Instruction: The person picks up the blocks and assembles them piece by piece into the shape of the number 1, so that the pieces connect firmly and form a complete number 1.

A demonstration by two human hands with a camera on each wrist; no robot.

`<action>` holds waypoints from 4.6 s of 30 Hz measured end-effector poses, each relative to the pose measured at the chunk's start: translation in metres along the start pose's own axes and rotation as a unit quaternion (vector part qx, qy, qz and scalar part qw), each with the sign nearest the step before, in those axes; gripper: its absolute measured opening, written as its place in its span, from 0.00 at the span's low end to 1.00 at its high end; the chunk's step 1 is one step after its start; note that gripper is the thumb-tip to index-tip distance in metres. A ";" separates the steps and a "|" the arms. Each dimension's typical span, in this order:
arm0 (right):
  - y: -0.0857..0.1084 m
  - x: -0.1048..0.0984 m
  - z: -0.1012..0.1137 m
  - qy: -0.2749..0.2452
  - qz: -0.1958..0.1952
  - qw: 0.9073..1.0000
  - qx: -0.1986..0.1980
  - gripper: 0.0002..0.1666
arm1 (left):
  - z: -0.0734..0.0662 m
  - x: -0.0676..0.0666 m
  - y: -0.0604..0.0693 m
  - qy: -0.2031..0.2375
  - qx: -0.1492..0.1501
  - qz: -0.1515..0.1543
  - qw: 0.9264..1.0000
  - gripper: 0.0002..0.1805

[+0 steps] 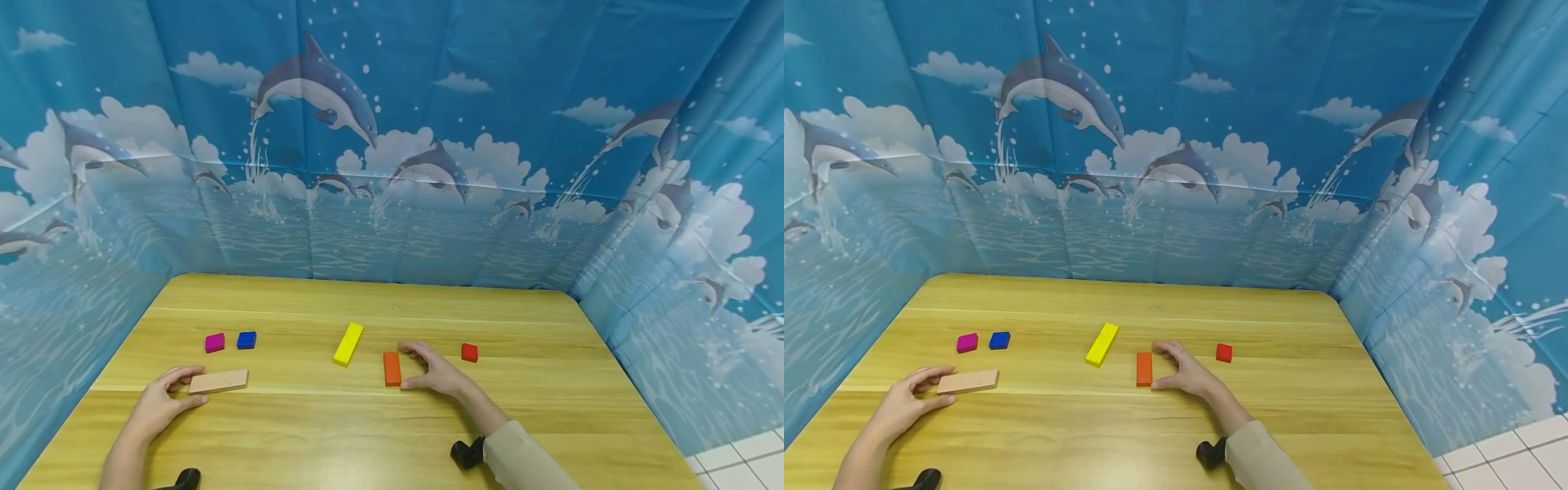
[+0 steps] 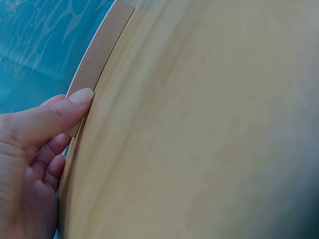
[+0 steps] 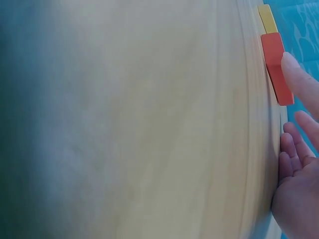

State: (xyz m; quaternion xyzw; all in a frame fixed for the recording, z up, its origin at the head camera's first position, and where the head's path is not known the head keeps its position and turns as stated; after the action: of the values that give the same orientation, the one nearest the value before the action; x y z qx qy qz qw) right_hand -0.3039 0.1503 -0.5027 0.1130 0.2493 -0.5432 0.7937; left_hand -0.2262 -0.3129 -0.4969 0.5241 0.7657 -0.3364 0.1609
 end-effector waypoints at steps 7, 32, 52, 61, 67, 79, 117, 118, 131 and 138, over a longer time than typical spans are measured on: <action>0.001 0.003 0.000 0.009 0.006 1.000 0.001 0.42 | 0.001 -0.004 0.001 -0.014 0.006 -0.014 1.000 0.25; 0.002 0.006 0.003 0.039 -0.014 0.999 -0.008 0.37 | 0.004 -0.007 0.001 -0.030 0.000 -0.014 0.999 0.23; 0.002 0.006 0.002 0.041 -0.011 0.999 -0.008 0.38 | -0.018 0.002 0.003 0.040 0.004 -0.026 0.999 0.20; 0.001 0.006 0.002 0.039 -0.010 0.999 -0.018 0.38 | -0.060 0.028 0.005 0.055 0.035 -0.012 0.998 0.18; 0.001 0.006 0.001 0.034 -0.008 0.999 0.001 0.37 | -0.086 0.054 0.009 0.098 0.038 0.011 0.994 0.18; 0.003 0.005 0.005 0.050 -0.012 0.999 -0.018 0.37 | -0.125 0.107 0.026 0.149 -0.006 0.068 0.986 0.17; 0.002 0.007 0.007 0.044 -0.011 0.999 -0.009 0.37 | -0.174 0.174 0.081 0.197 0.045 0.135 0.970 0.17; 0.002 0.007 0.007 0.044 -0.012 0.999 -0.009 0.37 | -0.173 0.175 0.081 0.198 0.047 0.134 0.970 0.17; 0.001 0.005 0.005 0.049 -0.016 0.999 -0.012 0.35 | -0.175 0.179 0.082 0.180 0.075 0.135 0.971 0.17; 0.001 0.005 0.009 0.049 -0.011 0.999 -0.012 0.36 | -0.176 0.180 0.082 0.163 0.084 0.140 0.973 0.18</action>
State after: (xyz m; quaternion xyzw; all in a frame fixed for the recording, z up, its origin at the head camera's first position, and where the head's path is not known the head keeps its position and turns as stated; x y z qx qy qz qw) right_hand -0.2988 0.1423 -0.4975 0.1269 0.2958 -0.5430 0.7756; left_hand -0.2046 -0.0498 -0.5060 0.6857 0.6694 -0.2837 0.0343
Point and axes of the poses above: each hand's wrist, its own y-axis away from the middle knuckle, its own x-axis out of the palm, z = x × y, the point moved 7 cm from there along -y, towards the middle knuckle, and after that the axes turned 13 degrees about -z, right-handed, at the moved point
